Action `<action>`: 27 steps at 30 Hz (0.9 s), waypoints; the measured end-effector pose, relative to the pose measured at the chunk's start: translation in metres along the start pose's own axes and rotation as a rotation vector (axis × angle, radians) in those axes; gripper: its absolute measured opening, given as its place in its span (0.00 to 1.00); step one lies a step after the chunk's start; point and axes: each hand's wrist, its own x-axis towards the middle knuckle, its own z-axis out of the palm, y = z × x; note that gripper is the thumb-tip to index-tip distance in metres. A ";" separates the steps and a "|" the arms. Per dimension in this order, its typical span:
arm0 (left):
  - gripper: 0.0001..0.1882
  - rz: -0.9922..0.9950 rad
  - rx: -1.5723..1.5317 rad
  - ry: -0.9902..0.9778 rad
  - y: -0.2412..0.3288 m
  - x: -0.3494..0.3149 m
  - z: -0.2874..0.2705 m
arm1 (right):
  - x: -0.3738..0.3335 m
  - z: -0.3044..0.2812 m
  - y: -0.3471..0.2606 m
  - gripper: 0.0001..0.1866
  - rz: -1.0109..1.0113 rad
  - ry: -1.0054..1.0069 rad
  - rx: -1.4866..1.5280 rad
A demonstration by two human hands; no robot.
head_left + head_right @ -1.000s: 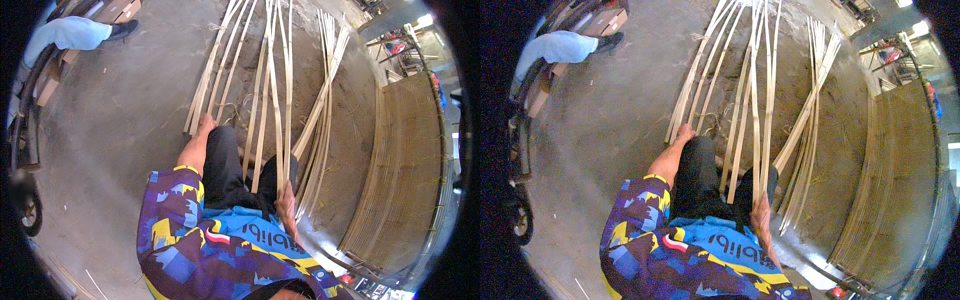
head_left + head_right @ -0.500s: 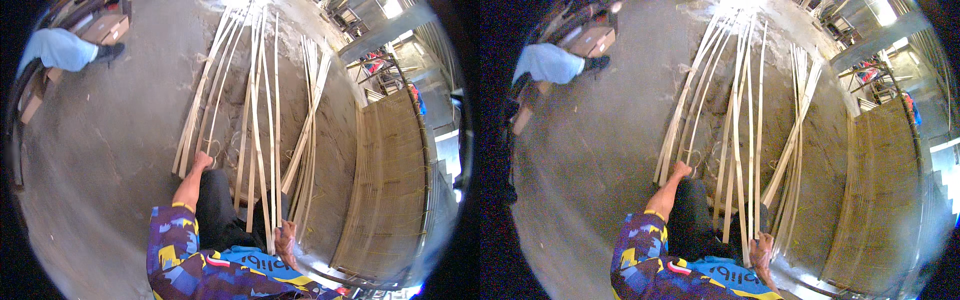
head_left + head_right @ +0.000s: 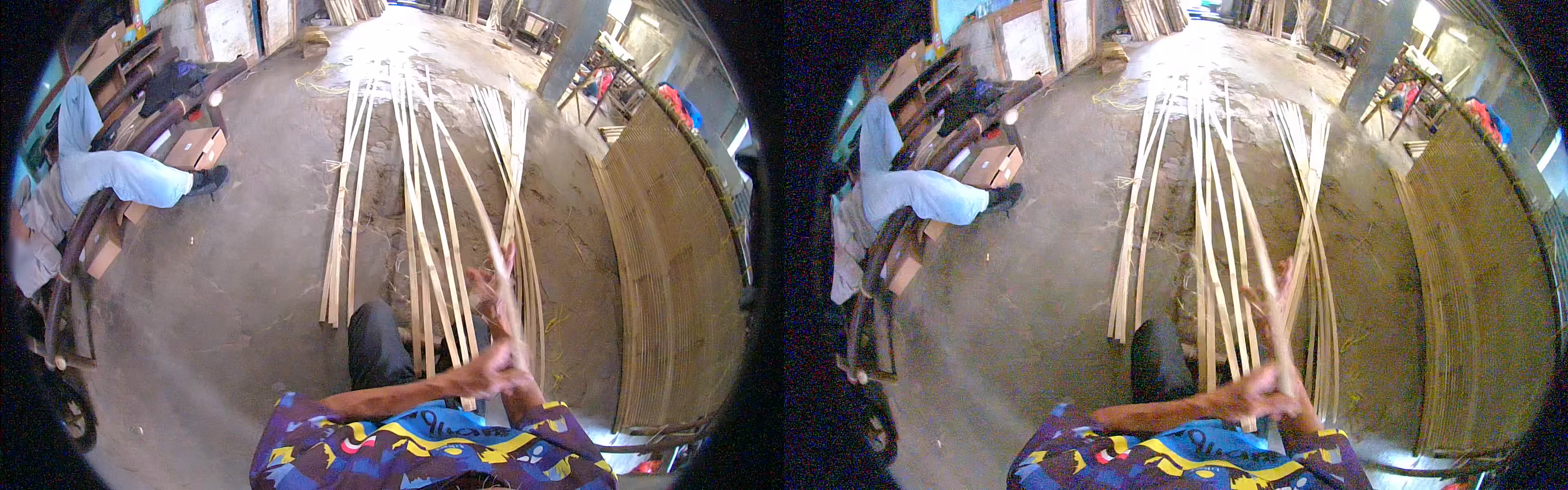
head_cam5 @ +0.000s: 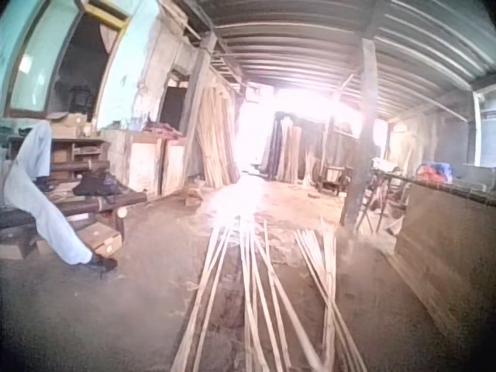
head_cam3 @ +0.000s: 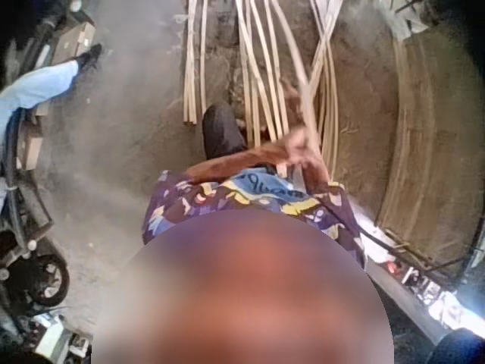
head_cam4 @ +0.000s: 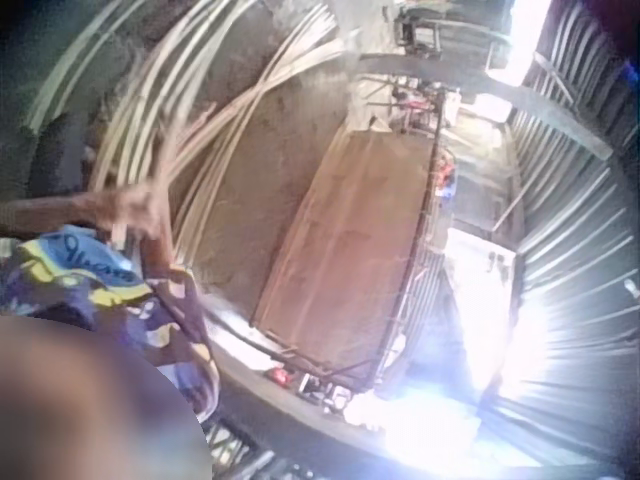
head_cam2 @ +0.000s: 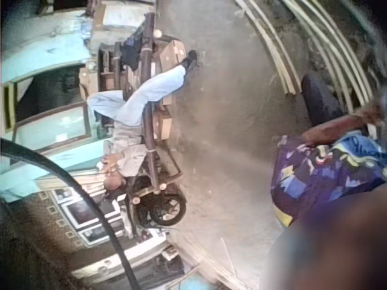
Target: The person sits on the floor and repeatedly picks up, aligns, and stacks thin bamboo strips into a neat pile. They then move to a rack and tie the bundle with yellow string.
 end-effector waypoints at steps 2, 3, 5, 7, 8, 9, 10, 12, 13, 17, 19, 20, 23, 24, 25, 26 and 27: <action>0.17 0.016 0.087 -0.223 -0.001 0.017 0.045 | 0.019 -0.009 -0.005 0.25 0.118 0.058 0.133; 0.19 -0.100 0.147 -0.344 0.001 0.021 0.056 | 0.028 -0.018 -0.009 0.23 0.176 0.088 0.196; 0.20 -0.127 0.285 -0.562 0.008 0.029 0.063 | 0.044 -0.046 -0.020 0.19 0.295 0.169 0.312; 0.18 0.071 0.423 -0.758 0.019 0.036 0.044 | 0.059 -0.087 -0.034 0.13 0.276 0.354 0.552; 0.17 0.159 0.524 -0.708 0.026 0.040 0.028 | 0.064 -0.112 -0.041 0.13 0.338 0.500 0.582; 0.18 0.148 0.662 -0.500 0.034 0.044 0.010 | 0.070 -0.142 -0.047 0.14 0.394 0.581 0.623; 0.21 0.169 0.662 -0.283 0.041 0.051 -0.010 | 0.073 -0.171 -0.052 0.15 0.370 0.618 0.685; 0.27 0.234 0.805 0.188 0.056 0.068 -0.048 | 0.070 -0.227 -0.058 0.18 0.219 0.627 0.747; 0.35 0.310 0.982 0.406 0.064 0.080 -0.065 | 0.064 -0.253 -0.058 0.20 0.136 0.634 0.741; 0.50 0.638 1.493 0.778 0.104 0.129 -0.110 | 0.028 -0.348 -0.041 0.25 0.042 0.601 0.997; 0.51 0.674 1.595 0.794 0.124 0.147 -0.123 | 0.007 -0.387 -0.026 0.25 0.023 0.475 1.099; 0.52 0.690 1.646 0.781 0.133 0.153 -0.130 | -0.002 -0.403 -0.018 0.25 0.015 0.472 1.134; 0.42 0.727 1.880 0.654 0.143 0.165 -0.149 | -0.023 -0.437 -0.006 0.26 0.064 0.571 1.018; 0.26 0.720 1.787 0.496 0.141 0.165 -0.156 | -0.028 -0.443 -0.008 0.26 0.068 0.596 0.972; 0.21 0.667 1.746 0.406 0.135 0.164 -0.160 | -0.029 -0.445 -0.012 0.26 0.098 0.654 0.920; 0.17 0.615 1.700 0.335 0.128 0.160 -0.164 | -0.029 -0.445 -0.019 0.28 -0.010 0.355 0.985; 0.12 0.532 1.651 0.239 0.124 0.157 -0.168 | -0.029 -0.441 -0.027 0.28 -0.024 0.419 1.050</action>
